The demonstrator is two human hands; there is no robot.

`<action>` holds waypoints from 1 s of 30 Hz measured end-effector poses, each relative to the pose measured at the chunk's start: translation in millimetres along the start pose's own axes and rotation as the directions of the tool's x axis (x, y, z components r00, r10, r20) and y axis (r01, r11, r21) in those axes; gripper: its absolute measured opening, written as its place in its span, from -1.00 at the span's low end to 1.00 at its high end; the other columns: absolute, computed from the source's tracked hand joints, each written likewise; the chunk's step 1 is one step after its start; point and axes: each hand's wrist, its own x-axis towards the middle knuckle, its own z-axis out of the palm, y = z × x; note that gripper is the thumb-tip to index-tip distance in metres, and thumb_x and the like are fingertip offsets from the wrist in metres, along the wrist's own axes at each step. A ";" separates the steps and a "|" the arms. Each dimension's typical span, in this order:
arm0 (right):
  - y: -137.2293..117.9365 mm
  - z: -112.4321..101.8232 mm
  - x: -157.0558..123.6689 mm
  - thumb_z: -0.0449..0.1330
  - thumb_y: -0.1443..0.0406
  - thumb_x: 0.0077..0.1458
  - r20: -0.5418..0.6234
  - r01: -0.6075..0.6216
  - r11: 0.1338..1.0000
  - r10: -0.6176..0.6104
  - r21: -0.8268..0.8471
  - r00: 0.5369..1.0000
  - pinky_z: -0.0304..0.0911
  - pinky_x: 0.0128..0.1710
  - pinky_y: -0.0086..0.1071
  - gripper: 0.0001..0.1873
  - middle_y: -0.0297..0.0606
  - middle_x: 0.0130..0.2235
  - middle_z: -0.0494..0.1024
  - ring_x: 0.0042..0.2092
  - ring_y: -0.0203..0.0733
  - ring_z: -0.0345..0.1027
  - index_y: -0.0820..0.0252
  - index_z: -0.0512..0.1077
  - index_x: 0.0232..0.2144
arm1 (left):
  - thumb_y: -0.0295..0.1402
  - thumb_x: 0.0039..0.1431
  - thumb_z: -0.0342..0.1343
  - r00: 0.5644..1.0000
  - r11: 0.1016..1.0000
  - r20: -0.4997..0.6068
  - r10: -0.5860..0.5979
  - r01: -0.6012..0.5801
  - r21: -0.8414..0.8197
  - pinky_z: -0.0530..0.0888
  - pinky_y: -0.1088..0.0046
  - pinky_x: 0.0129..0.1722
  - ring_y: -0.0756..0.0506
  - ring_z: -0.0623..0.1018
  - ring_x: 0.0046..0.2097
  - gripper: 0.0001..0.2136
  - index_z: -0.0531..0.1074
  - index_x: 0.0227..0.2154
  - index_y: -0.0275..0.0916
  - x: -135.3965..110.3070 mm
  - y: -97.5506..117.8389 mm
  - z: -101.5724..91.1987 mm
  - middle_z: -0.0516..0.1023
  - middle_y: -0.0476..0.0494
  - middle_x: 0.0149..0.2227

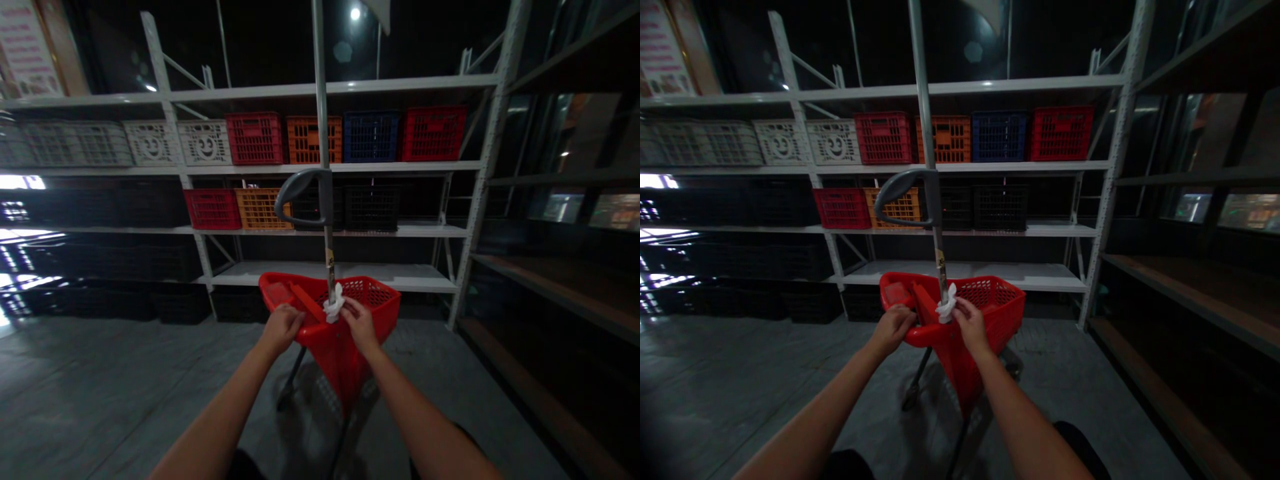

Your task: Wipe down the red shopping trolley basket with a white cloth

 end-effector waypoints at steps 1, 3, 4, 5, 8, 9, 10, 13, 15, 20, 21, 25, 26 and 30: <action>1.2 -1.1 2.4 0.23 0.20 -0.17 -0.021 0.012 0.999 -0.013 -0.034 1.000 0.25 -0.10 -0.23 -0.65 -0.20 -0.19 0.49 -0.14 -0.11 0.37 0.12 0.35 -0.26 | -0.29 0.22 -0.28 1.000 1.000 -0.002 -0.002 0.002 -0.002 0.27 0.39 -0.24 0.00 0.35 -0.46 -0.59 0.33 -0.64 -0.24 0.1 0.3 0.3 0.37 -0.03 -0.60; 3.3 -1.7 10.7 0.30 0.25 -0.29 -0.010 0.016 0.998 -0.017 -0.068 1.000 0.27 -0.14 -0.26 -0.55 -0.25 -0.21 0.49 -0.19 -0.14 0.39 0.11 0.31 -0.24 | -0.29 0.22 -0.28 1.000 1.000 -0.005 0.001 -0.001 0.000 0.27 0.39 -0.25 0.00 0.35 -0.46 -0.59 0.33 -0.64 -0.24 0.4 0.8 0.4 0.37 -0.03 -0.60; 3.7 -1.5 15.8 0.32 0.27 -0.33 0.030 0.010 0.997 -0.008 -0.071 1.000 0.27 -0.15 -0.28 -0.49 -0.26 -0.21 0.49 -0.20 -0.15 0.39 0.11 0.30 -0.22 | -0.29 0.22 -0.28 1.000 1.000 -0.006 0.003 -0.003 0.001 0.27 0.40 -0.25 0.00 0.35 -0.46 -0.60 0.33 -0.64 -0.24 0.6 0.9 0.3 0.37 -0.03 -0.60; 3.7 -1.1 21.1 0.33 0.28 -0.34 0.087 -0.003 0.997 0.009 -0.073 0.996 0.27 -0.15 -0.29 -0.46 -0.27 -0.21 0.49 -0.21 -0.17 0.40 0.12 0.31 -0.20 | -0.29 0.22 -0.27 1.000 1.000 -0.005 0.005 -0.004 0.003 0.27 0.40 -0.25 0.00 0.35 -0.46 -0.60 0.33 -0.64 -0.24 0.9 0.9 0.1 0.38 -0.03 -0.60; 2.4 1.0 34.1 0.31 0.25 -0.30 0.290 -0.052 0.990 0.088 -0.129 0.953 0.25 -0.14 -0.30 -0.55 -0.27 -0.25 0.51 -0.22 -0.18 0.40 0.19 0.37 -0.26 | -0.28 0.22 -0.28 1.000 1.000 -0.006 -0.003 0.003 0.012 0.26 0.39 -0.25 0.00 0.35 -0.46 -0.59 0.33 -0.64 -0.24 2.1 0.4 -0.9 0.38 -0.04 -0.60; 1.7 2.3 37.2 0.30 0.24 -0.27 0.327 -0.048 0.986 0.099 -0.159 0.940 0.25 -0.15 -0.29 -0.60 -0.27 -0.27 0.52 -0.23 -0.18 0.40 0.21 0.39 -0.29 | -0.28 0.22 -0.28 1.000 1.000 -0.007 -0.006 0.006 0.015 0.26 0.39 -0.25 0.00 0.35 -0.47 -0.59 0.33 -0.64 -0.24 2.4 0.2 -1.2 0.38 -0.04 -0.60; 0.5 4.1 40.0 0.28 0.23 -0.24 0.338 -0.027 0.981 0.092 -0.190 0.937 0.26 -0.16 -0.29 -0.64 -0.27 -0.28 0.52 -0.24 -0.18 0.40 0.22 0.40 -0.31 | -0.28 0.22 -0.28 1.000 1.000 -0.008 -0.008 0.008 0.018 0.26 0.39 -0.26 0.00 0.34 -0.47 -0.59 0.32 -0.65 -0.24 2.7 0.2 -1.5 0.38 -0.04 -0.60; -10.6 14.2 52.6 0.24 0.20 -0.15 0.283 0.106 0.944 -0.014 -0.312 0.959 0.27 -0.23 -0.30 -0.70 -0.27 -0.33 0.51 -0.30 -0.20 0.39 0.22 0.39 -0.33 | -0.29 0.22 -0.30 1.000 1.000 -0.010 -0.017 0.017 0.011 0.27 0.39 -0.26 -0.01 0.35 -0.47 -0.58 0.32 -0.65 -0.24 2.7 1.1 -2.0 0.39 -0.04 -0.60; -28.4 24.9 69.2 0.22 0.17 -0.12 0.236 0.211 0.892 -0.123 -0.400 0.964 0.26 -0.28 -0.34 -0.72 -0.28 -0.37 0.50 -0.34 -0.21 0.38 0.22 0.40 -0.34 | -0.28 0.22 -0.29 1.000 1.000 -0.015 -0.026 0.026 0.007 0.27 0.38 -0.25 -0.01 0.37 -0.46 -0.58 0.33 -0.64 -0.24 2.4 2.3 -2.0 0.40 -0.05 -0.60; -95.8 56.0 130.5 0.17 0.11 -0.05 0.123 0.402 0.805 -0.389 -0.437 0.913 0.22 -0.34 -0.40 -0.69 -0.27 -0.40 0.48 -0.37 -0.23 0.35 0.25 0.40 -0.35 | -0.26 0.23 -0.31 1.000 1.000 -0.008 -0.027 0.027 0.005 0.28 0.38 -0.23 -0.01 0.36 -0.46 -0.57 0.33 -0.64 -0.24 1.5 5.2 -1.7 0.38 -0.05 -0.60; -105.7 60.1 139.5 0.15 0.11 -0.03 0.130 0.424 0.790 -0.411 -0.444 0.902 0.21 -0.34 -0.40 -0.70 -0.27 -0.40 0.48 -0.36 -0.23 0.35 0.25 0.40 -0.36 | -0.26 0.23 -0.32 1.000 1.000 -0.005 -0.025 0.025 0.001 0.28 0.38 -0.23 -0.01 0.35 -0.47 -0.57 0.32 -0.64 -0.24 1.4 5.6 -2.0 0.37 -0.05 -0.60; -103.4 61.0 135.3 0.10 0.09 0.04 0.176 0.413 0.710 -0.386 -0.570 0.906 0.19 -0.34 -0.39 -0.70 -0.22 -0.41 0.48 -0.32 -0.16 0.37 0.21 0.42 -0.38 | -0.26 0.23 -0.32 1.000 1.000 -0.002 -0.020 0.020 -0.019 0.28 0.39 -0.24 0.00 0.34 -0.49 -0.57 0.29 -0.66 -0.23 1.2 5.0 -3.1 0.35 -0.03 -0.62; -91.8 57.1 123.5 0.09 0.08 0.06 0.171 0.386 0.689 -0.361 -0.613 0.917 0.18 -0.33 -0.38 -0.69 -0.20 -0.41 0.49 -0.31 -0.14 0.38 0.21 0.42 -0.37 | -0.26 0.23 -0.32 1.000 1.000 0.000 -0.016 0.016 -0.023 0.28 0.40 -0.24 0.00 0.33 -0.49 -0.57 0.29 -0.66 -0.23 1.2 4.1 -3.2 0.34 -0.02 -0.62; -24.7 27.4 55.7 0.07 0.10 0.09 0.172 0.275 0.599 -0.224 -0.752 0.959 0.17 -0.28 -0.36 -0.73 -0.17 -0.35 0.50 -0.24 -0.09 0.37 0.15 0.42 -0.31 | -0.28 0.23 -0.31 1.000 1.000 0.013 -0.010 0.011 -0.027 0.28 0.39 -0.22 0.01 0.33 -0.49 -0.59 0.29 -0.65 -0.23 1.4 -1.9 -2.6 0.33 -0.01 -0.62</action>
